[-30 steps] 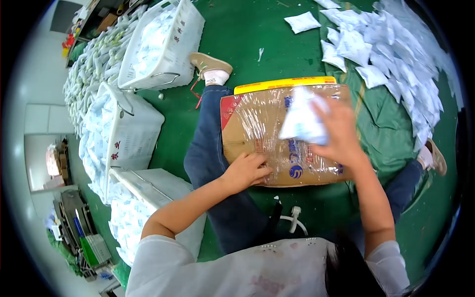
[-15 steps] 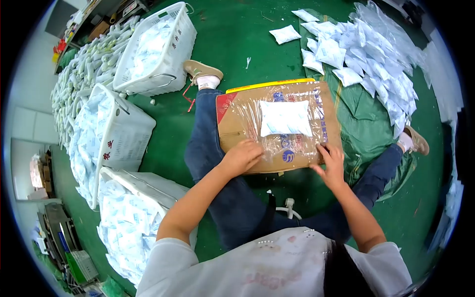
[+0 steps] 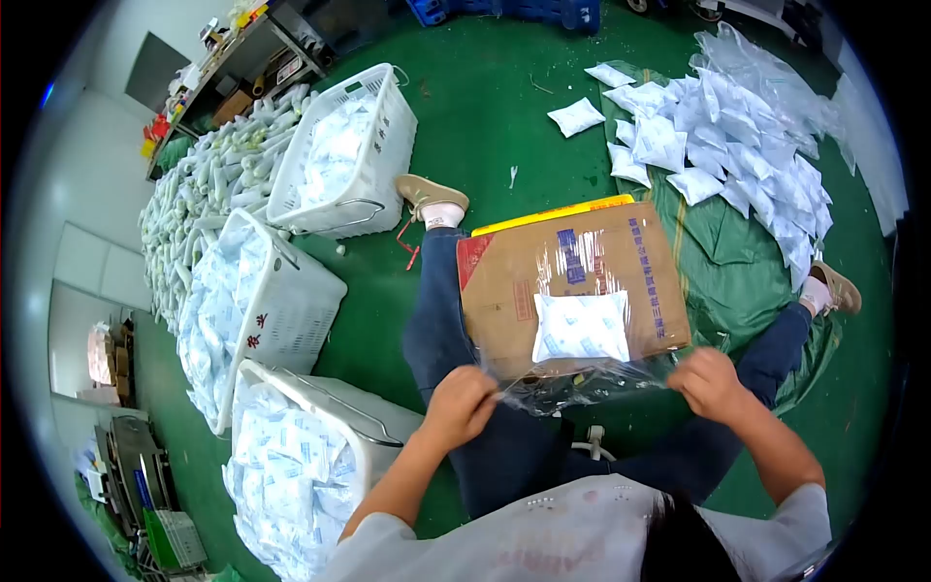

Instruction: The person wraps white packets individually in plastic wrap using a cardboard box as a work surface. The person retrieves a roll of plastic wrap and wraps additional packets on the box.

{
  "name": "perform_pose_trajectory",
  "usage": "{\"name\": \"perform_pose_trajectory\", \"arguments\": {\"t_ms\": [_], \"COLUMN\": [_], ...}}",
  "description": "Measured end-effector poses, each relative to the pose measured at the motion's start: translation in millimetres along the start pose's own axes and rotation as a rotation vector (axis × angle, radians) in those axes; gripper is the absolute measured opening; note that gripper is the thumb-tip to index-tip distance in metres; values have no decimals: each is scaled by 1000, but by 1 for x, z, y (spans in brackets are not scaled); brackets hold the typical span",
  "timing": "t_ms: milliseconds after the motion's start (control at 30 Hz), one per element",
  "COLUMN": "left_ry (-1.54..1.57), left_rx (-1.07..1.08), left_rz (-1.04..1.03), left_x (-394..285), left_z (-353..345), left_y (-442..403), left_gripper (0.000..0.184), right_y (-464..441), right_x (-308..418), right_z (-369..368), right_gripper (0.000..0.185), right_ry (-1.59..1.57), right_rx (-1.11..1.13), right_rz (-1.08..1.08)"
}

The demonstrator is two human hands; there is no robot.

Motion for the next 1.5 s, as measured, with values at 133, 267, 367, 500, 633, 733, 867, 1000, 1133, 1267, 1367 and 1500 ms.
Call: {"name": "perform_pose_trajectory", "arguments": {"t_ms": [133, 267, 367, 500, 633, 733, 867, 1000, 1133, 1267, 1367, 1500], "left_ry": [178, 465, 283, 336, 346, 886, 1206, 1077, 955, 502, 411, 535], "left_rx": [208, 46, 216, 242, 171, 244, -199, -274, -400, -328, -226, -127], "left_rz": [97, -2, 245, 271, 290, 520, 604, 414, 459, 637, 753, 902], "left_x": [30, 107, 132, 116, 124, 139, 140, 139, 91, 114, 142, 175], "left_z": [-66, -165, -193, -193, -198, -198, -137, -124, -127, -151, -165, -185], "left_y": [-109, -176, -171, -170, -164, -161, -155, -101, -98, -96, -98, -100], "left_gripper": [13, 17, 19, 18, 15, 28, 37, 33, 35, 41, 40, 36], "right_y": [-107, -141, -139, -110, -94, -98, -125, -168, -193, -174, -161, -123], "right_x": [-52, -145, -156, -129, -33, -26, -45, -77, -77, -105, -59, -28], "right_z": [-56, -151, -146, -132, -101, -123, -129, -107, -100, -137, -113, -126], "right_gripper": [9, 12, 15, 29, 45, 71, 84, 77, 60, 65, 65, 80], "right_ry": [-226, -441, -389, -113, -66, 136, 289, -39, -339, -176, 43, 351], "right_rx": [-35, -63, -82, -192, -48, 183, 274, 464, 761, 760, 488, 71], "right_rz": [-120, -428, -719, -568, -80, -104, -106, -75, -170, -235, -283, -84]}}
Point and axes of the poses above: each hand's wrist, its own y-axis away from the middle knuckle, its own z-axis out of the back of the hand, x = y × z, the point moved 3 cm from there along -y, towards the middle knuckle, and after that the axes turned 3 degrees about -z, right-handed, at the moved point
